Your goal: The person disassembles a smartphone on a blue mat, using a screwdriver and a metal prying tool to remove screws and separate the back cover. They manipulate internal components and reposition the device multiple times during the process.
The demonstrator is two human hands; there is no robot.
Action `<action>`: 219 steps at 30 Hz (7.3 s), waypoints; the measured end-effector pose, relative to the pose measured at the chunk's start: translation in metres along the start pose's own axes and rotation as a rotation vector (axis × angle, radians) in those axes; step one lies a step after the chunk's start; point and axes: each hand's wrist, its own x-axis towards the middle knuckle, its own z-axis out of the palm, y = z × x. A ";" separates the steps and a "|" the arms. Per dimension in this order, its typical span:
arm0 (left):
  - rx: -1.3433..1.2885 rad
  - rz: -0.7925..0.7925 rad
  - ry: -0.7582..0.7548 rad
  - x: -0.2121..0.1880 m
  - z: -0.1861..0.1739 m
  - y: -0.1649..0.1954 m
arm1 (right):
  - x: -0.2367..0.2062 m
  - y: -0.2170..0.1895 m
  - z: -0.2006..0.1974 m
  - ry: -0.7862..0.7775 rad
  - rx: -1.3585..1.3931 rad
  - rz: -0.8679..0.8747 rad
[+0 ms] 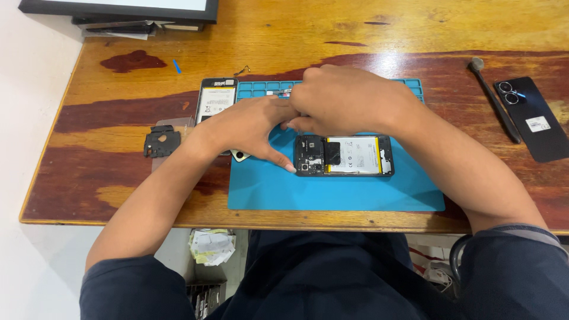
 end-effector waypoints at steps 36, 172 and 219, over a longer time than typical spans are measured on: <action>-0.008 -0.048 -0.025 0.002 -0.001 0.004 | 0.006 0.009 0.001 0.021 0.054 0.043; -0.324 0.056 0.090 0.006 -0.002 0.000 | -0.036 -0.008 -0.026 0.183 -0.014 -0.091; -0.296 -0.120 -0.073 0.003 -0.002 0.006 | -0.028 -0.019 -0.016 0.101 0.064 -0.107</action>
